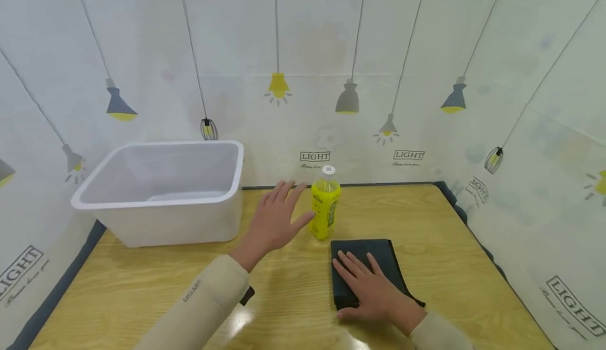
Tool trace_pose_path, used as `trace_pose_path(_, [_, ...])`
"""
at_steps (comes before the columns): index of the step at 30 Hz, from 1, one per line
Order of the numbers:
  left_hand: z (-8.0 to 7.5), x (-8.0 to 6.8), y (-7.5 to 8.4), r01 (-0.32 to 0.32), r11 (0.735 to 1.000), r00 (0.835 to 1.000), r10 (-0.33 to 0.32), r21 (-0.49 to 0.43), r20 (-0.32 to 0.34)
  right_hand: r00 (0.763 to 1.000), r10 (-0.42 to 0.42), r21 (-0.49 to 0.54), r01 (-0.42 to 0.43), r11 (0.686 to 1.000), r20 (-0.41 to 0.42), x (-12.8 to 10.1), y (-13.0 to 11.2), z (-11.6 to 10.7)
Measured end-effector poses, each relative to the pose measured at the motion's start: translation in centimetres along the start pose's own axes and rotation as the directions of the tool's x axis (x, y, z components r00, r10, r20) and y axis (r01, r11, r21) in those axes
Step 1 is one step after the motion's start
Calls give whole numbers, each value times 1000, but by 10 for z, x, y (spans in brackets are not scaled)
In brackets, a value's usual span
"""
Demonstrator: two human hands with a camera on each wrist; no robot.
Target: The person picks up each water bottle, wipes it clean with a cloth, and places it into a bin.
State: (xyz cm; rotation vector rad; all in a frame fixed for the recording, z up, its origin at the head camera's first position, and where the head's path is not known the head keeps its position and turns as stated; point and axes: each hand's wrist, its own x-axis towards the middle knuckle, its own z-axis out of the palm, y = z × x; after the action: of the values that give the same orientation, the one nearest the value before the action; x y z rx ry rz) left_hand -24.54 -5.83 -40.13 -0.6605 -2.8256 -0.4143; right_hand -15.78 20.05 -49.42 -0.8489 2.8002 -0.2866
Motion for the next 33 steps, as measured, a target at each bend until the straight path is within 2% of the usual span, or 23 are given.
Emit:
trace_pose_path(8, [-6,43,23,84,996,996,-85,-35,-34,1000,26,-21,-26,999,-4,8,0,16])
trace_pose_path(15, [-7,64,39,147,989,989,-148,-34,-7,998,58,-56,-58,997,-13,15,0,17])
trace_pose_path(21, [-6,73,45,146,989,988,-146,-4,-40,997,70,-62,-73,995,-42,18,4,18])
trace_pose_path(27, [-6,75,44,104,995,991,-103,3,-83,995,81,-73,-85,994,-55,19,7,17])
trace_pose_path(33, [-2,75,42,52,998,996,-49,33,-75,991,114,-121,-122,985,-71,19,5,14])
